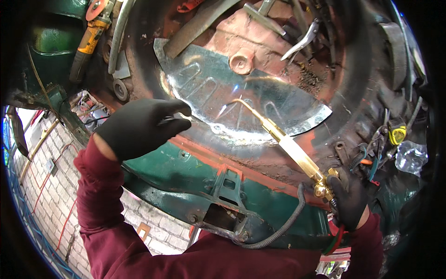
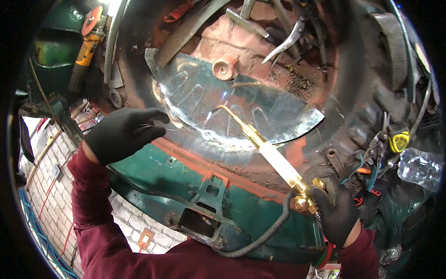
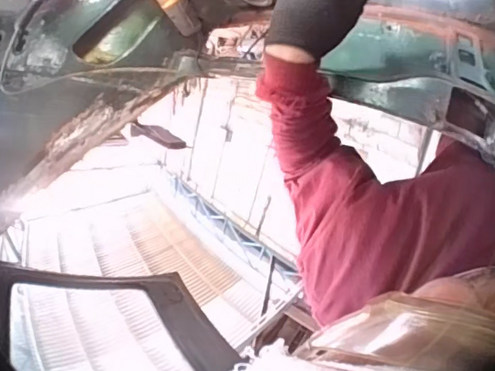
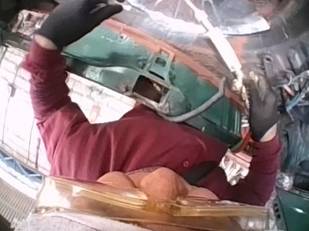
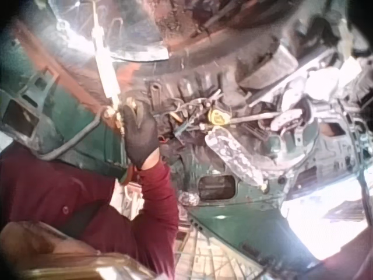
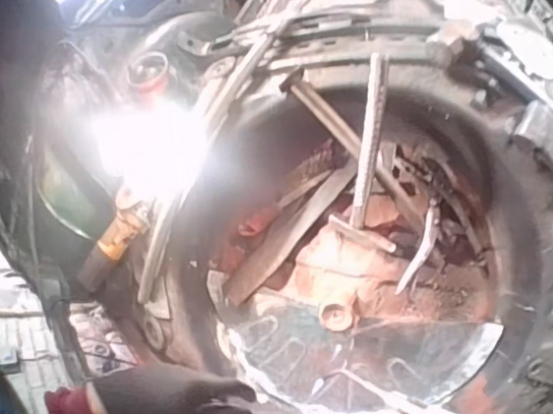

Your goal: The person welds a metal patch onto the inner wheel well of a green car using a handheld welding torch. They repeatedly heat the seam and apply filler material, then scrape and inspect the weld area with a metal tool.

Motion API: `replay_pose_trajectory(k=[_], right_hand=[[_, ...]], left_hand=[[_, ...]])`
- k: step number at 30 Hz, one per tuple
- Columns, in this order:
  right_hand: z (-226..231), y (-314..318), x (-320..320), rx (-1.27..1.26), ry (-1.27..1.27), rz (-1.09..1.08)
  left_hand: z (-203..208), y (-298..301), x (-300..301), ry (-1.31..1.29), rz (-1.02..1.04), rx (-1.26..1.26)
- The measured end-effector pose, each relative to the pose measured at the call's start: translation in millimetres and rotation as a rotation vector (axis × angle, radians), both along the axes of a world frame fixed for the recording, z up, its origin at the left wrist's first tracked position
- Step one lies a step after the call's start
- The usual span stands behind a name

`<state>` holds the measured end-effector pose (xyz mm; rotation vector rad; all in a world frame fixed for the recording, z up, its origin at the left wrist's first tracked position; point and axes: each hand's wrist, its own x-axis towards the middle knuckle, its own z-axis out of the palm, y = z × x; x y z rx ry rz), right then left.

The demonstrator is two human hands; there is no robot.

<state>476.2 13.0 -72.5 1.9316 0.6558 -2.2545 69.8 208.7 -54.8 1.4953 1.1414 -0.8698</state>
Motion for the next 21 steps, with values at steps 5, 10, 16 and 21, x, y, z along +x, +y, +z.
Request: replay_pose_trajectory(k=[5,10,16,21], right_hand=[[38,-5,12,0.263,-0.130,-0.144],[83,-30,35,0.462,-0.241,-0.184],[133,-86,42,0.767,-0.495,-0.336],[168,-113,38,0.678,-0.441,-0.493]], left_hand=[[52,1,3,-0.088,0.041,0.345],[121,1,12,-0.110,-0.104,0.735],[202,-24,2,-0.145,-0.192,0.966],[207,-85,22,-0.451,0.009,1.106]])
